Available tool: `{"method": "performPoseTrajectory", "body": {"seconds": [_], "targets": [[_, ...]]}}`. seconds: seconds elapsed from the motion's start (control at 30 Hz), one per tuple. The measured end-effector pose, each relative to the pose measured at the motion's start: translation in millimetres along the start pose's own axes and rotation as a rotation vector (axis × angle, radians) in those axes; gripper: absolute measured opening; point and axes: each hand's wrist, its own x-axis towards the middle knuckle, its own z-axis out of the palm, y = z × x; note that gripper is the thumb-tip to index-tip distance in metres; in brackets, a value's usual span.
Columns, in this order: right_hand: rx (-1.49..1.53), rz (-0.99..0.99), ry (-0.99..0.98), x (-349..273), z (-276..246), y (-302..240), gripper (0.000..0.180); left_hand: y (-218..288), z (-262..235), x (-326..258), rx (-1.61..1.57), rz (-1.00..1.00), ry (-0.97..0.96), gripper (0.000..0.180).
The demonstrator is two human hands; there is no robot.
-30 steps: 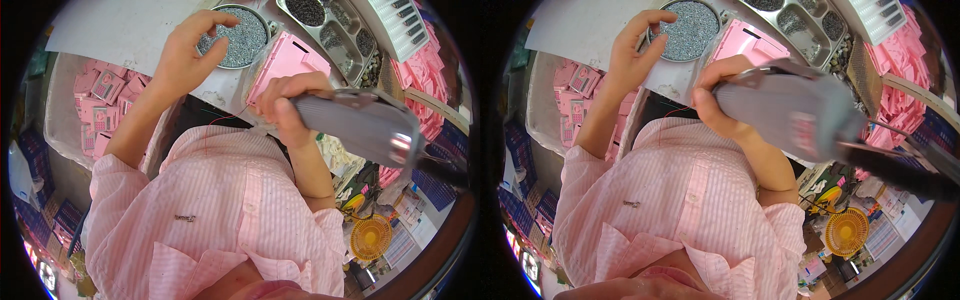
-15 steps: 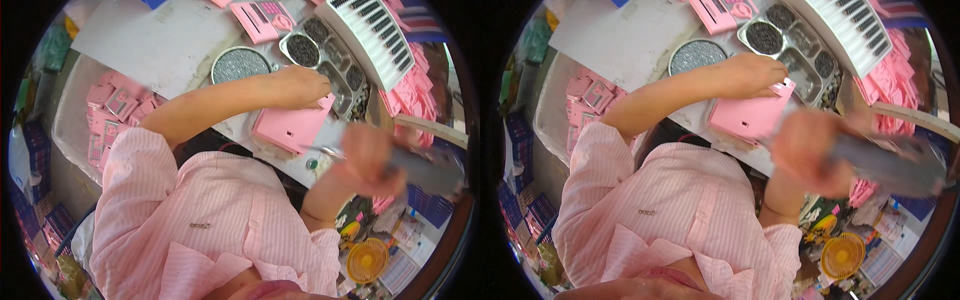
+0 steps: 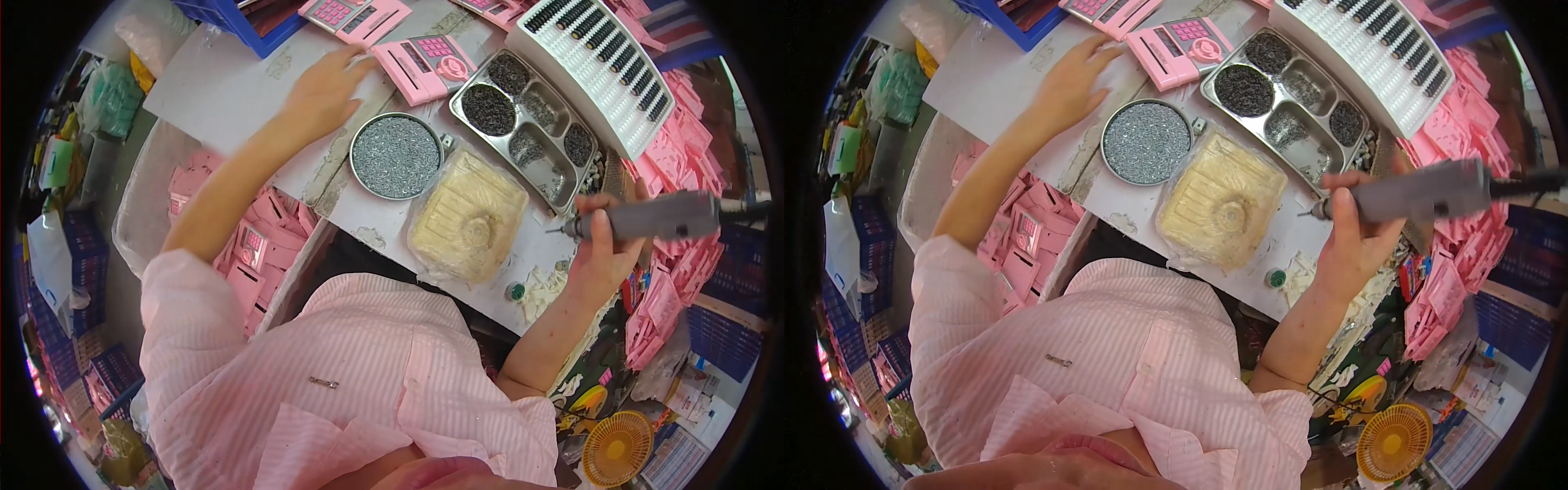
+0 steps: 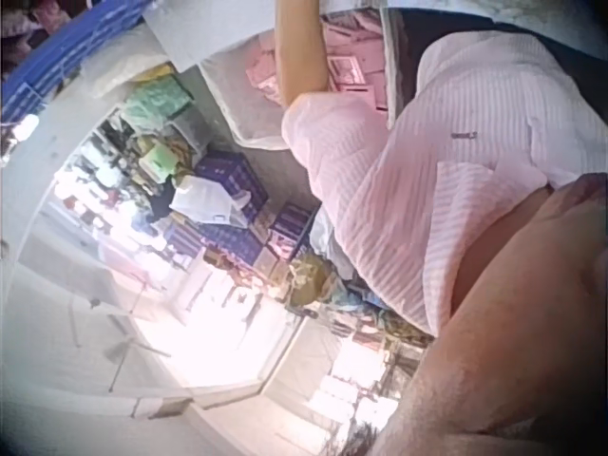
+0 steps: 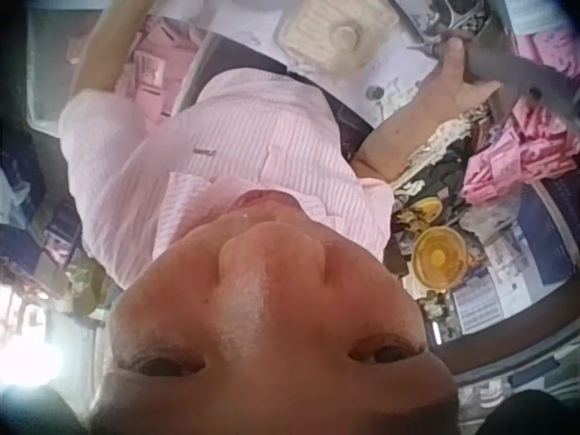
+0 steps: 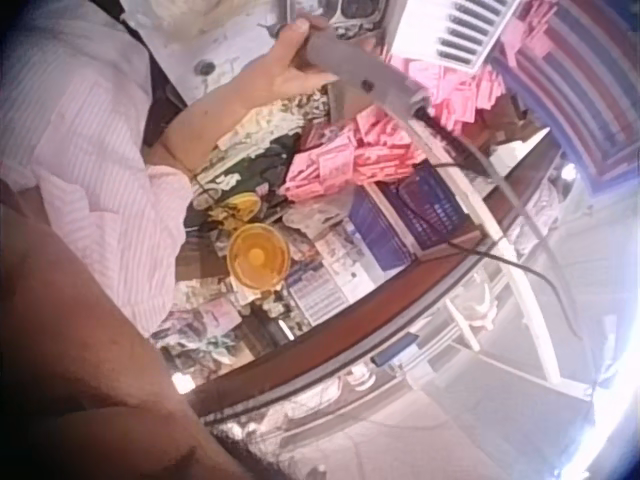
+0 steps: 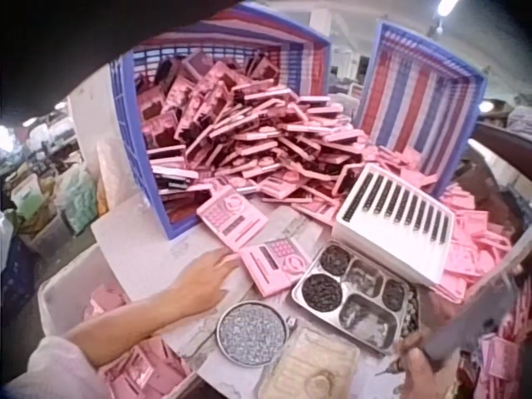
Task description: Assembling internal components, soldering wires, and screwing together pink electronic toy casings.
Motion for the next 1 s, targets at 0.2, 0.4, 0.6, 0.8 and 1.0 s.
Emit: {"method": "performPoseTrajectory", "body": {"seconds": [0.2, 0.4, 0.6, 0.8, 1.0], "targets": [[-0.496, -0.416, 0.155, -21.5, -13.2, 9.0, 0.065, -54.1, 67.8, 82.4, -0.06, 0.327, 0.092, 0.049], [-0.201, 0.169, -0.197, -42.8, -16.7, 34.3, 0.025, -14.4, -100.4, 110.7, -0.226, 0.184, -0.005, 0.036], [0.423, 0.313, -0.507, -22.2, 28.3, 56.1, 0.059, 60.5, -70.0, 98.9, -1.036, 0.112, -0.622, 0.034], [0.378, 0.583, -0.394, -59.8, -0.7, 70.1, 0.038, 126.3, -7.4, 45.1, -0.914, -0.093, -0.081, 0.036], [-0.645, 0.433, -0.284, -76.9, -15.0, 73.2, 0.036, 164.5, -7.8, -41.4, -0.773, 0.418, -0.409, 0.027]]}}
